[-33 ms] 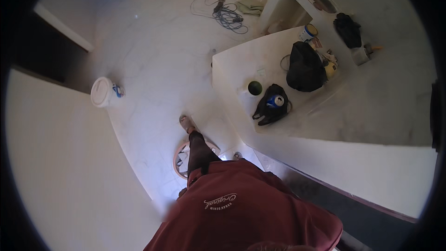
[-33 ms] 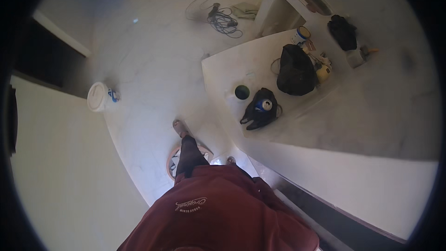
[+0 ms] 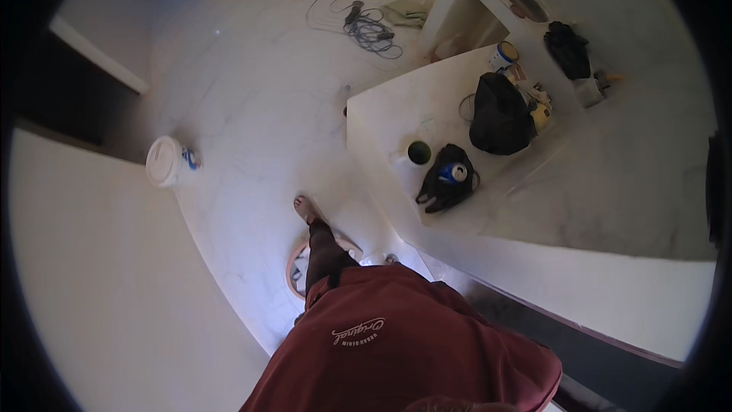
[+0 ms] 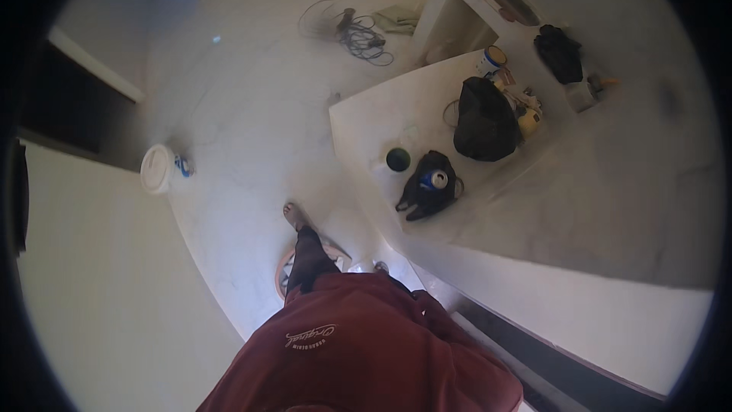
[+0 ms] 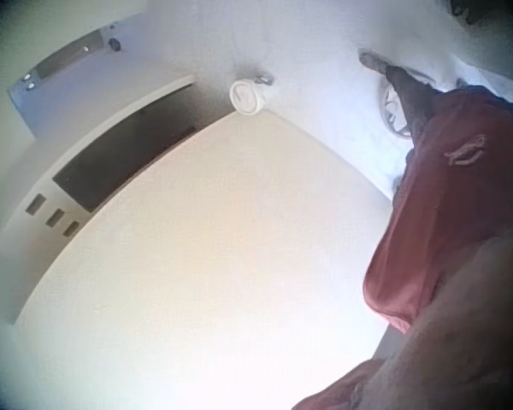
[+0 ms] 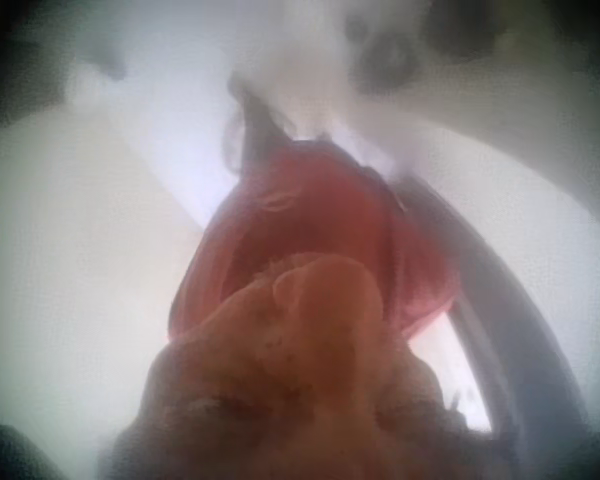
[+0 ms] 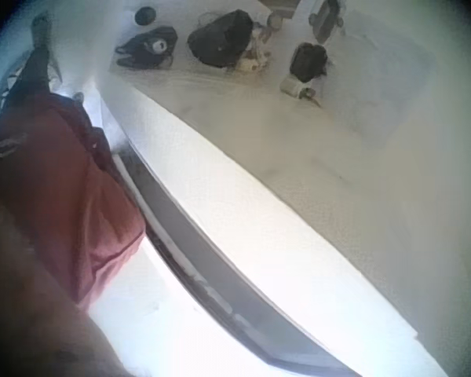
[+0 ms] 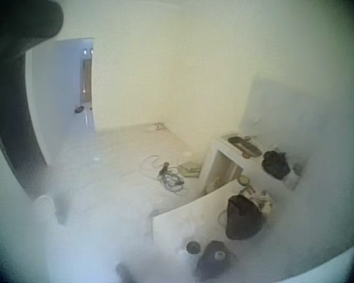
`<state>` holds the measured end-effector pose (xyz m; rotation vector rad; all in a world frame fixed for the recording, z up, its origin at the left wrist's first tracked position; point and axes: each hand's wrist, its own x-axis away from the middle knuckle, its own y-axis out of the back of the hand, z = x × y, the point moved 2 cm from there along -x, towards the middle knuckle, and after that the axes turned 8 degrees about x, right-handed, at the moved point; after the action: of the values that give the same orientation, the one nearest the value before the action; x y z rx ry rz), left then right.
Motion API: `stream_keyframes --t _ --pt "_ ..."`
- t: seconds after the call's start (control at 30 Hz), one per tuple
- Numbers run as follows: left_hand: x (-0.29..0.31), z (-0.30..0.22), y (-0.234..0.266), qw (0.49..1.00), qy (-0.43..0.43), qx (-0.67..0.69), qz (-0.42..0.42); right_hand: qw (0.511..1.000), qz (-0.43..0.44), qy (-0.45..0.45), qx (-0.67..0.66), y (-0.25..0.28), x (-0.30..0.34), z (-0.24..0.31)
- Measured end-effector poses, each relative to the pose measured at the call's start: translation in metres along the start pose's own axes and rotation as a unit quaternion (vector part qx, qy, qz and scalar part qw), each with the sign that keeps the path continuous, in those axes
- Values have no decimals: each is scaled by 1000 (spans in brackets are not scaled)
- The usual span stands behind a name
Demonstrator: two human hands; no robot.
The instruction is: The person kneels on the floor and uses a cloth to wipe and smooth a square patch of wet cement or plaster. Another person assists by using a hammer and brush nearby. The recorder then stands, walks to a counter, and picks up a paint can and brush.
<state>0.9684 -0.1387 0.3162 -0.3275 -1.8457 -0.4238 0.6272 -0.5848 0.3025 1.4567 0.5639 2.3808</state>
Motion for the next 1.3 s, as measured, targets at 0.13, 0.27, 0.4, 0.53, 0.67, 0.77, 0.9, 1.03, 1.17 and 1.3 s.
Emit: stream_keyframes --t 0.13,0.27,0.4,0.53,0.67,0.77,0.9,1.03,1.17,1.3 --pt "-42 -123 38 999 -26 -43 12 1000 -10 4 -2 0 -60 100" --pt "-54 -274 102 998 -55 -39 -9 998 -24 15 -51 -10 -120 209" --pt "-68 -425 146 996 -82 -6 -46 992 -55 0 -112 -16 -165 303" --pt "-93 -559 153 991 -105 18 -77 988 -59 -34 -139 -16 -189 353" --pt "-121 -672 99 988 -151 -16 -31 981 -72 -64 -168 -10 -221 386" --pt "-151 -718 61 990 -140 -29 1 974 -90 -80 -190 8 -248 406" --pt "-169 -749 20 985 -96 -134 51 970 -102 -91 -202 30 -274 441" --pt "-190 -814 -26 959 -90 -249 98 951 -139 -121 -248 49 -304 479" --pt "-220 -905 -45 939 -78 -316 111 923 -178 -145 -309 82 -348 541" --pt "-268 -1037 -87 928 -65 -346 123 893 -236 -169 -345 110 -386 603"
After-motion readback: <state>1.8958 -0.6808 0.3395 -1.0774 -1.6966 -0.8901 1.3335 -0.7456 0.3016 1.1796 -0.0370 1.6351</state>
